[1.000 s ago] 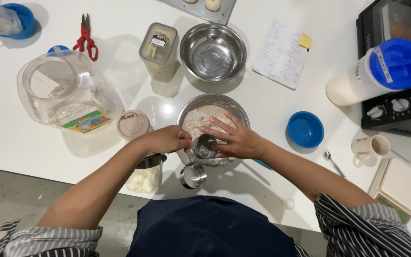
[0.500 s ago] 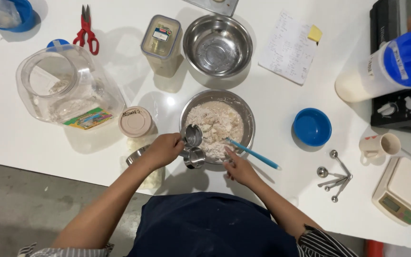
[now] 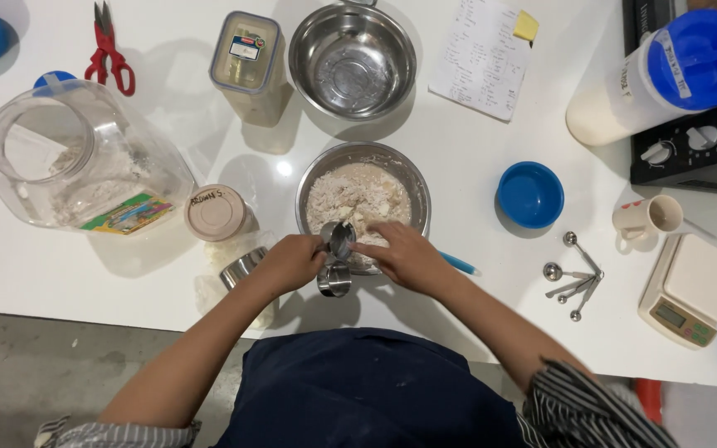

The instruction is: Measuring and mixing ingredients into a dough in a bakery kitchen.

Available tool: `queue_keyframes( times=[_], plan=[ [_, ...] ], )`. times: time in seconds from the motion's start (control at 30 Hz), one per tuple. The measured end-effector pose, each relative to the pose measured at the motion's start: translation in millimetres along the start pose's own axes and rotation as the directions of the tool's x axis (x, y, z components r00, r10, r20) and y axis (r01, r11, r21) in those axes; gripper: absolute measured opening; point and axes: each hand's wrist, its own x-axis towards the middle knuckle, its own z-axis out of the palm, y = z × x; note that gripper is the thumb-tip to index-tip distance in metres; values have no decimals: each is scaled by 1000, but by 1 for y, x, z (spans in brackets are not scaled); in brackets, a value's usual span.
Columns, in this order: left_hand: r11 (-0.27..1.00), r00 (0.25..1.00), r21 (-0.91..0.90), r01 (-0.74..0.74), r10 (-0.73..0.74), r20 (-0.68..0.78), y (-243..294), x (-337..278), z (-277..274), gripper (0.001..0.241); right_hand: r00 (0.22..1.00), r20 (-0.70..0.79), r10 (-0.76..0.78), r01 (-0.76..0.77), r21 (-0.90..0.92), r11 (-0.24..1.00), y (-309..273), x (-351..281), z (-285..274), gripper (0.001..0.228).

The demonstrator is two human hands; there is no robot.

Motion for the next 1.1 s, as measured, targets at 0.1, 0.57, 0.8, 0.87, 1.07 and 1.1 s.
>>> queue_keyframes(
  times=[0.1,0.57,0.8,0.87,1.07,1.1],
  plan=[
    [993,990,98,64,-75,117,10,6,-7,25,967,66,-245,253,-237,938,-3,34,-12,49],
    [998,989,-58,-40,31,-147,14,-14,20,19,895,-120,430,-340,440,831,-5,11,70,44],
    [994,980,54,-94,102,-171,7,-12,37,18,850,138,509,-493,549,675,8,12,98,42],
    [993,980,91,-77,92,-175,14,-15,35,18,854,211,476,-490,633,599,7,15,99,34],
    [995,983,97,-4,22,-184,7,-12,22,20,828,359,431,-445,888,117,47,1,97,32],
    [995,982,98,-4,23,-189,2,-11,22,20,830,356,428,-443,888,120,44,3,90,32]
  ],
)
